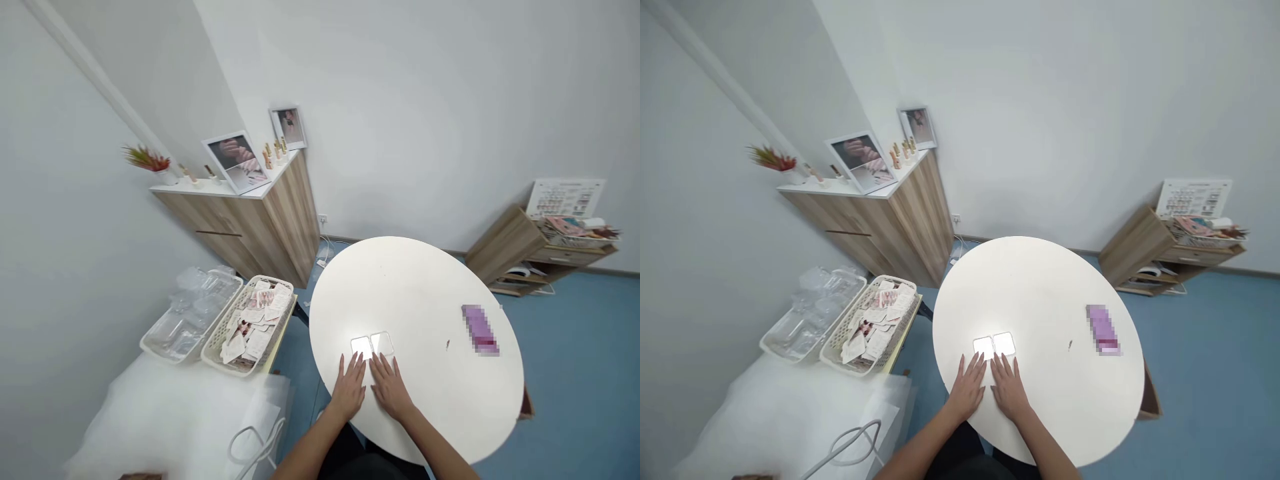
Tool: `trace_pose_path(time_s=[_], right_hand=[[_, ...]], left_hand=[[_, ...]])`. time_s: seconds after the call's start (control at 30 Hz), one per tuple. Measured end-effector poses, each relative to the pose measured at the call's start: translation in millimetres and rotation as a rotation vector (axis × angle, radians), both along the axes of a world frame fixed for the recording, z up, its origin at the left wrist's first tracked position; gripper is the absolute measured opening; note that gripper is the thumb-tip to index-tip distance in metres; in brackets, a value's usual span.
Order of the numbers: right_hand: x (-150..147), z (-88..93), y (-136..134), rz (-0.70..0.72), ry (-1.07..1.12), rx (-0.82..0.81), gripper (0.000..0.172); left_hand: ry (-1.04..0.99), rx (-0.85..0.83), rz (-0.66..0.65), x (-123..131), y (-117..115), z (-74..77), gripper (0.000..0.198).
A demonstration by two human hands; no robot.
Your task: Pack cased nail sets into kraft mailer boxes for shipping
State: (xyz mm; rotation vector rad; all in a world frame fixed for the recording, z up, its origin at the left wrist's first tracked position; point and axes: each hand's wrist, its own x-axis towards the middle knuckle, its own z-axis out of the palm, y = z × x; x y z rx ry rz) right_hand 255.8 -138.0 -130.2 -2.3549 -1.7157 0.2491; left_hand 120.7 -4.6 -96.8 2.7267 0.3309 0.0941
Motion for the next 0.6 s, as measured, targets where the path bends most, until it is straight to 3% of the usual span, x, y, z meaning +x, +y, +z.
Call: trace_pose_path(time_s=[0.1,0.2,0.33,0.47,0.6], right_hand=[[-4.3,-7.4,8.3,-0.017,-0.103,-0.101,0.059],[2.0,-8.9,26.8,-0.068,-0.125,-0.182,0.058],[13.2,-2.4,54.3,-0.121,-0.122,-0.257,0.058],[13.9,10.7,80.2,-0.135,-0.132,-0.227,0.058],[-0.9,26.5,108.2,-0.072,-0.08,-0.14,0.056]], left_hand=[[0.056,0.204,0.056,-4.0,5.7,-2.5,0.063],[0.006,0.202,0.22,-7.6,26.8,7.0,0.064],[-0.073,0.161,0.438,-23.9,72.4,30.7,0.056],[-0.197,0.109,0.615,-60.9,127.3,53.6,0.045],[-0.229,0.144,0.85,-111.5,182.4,66.9,0.044]])
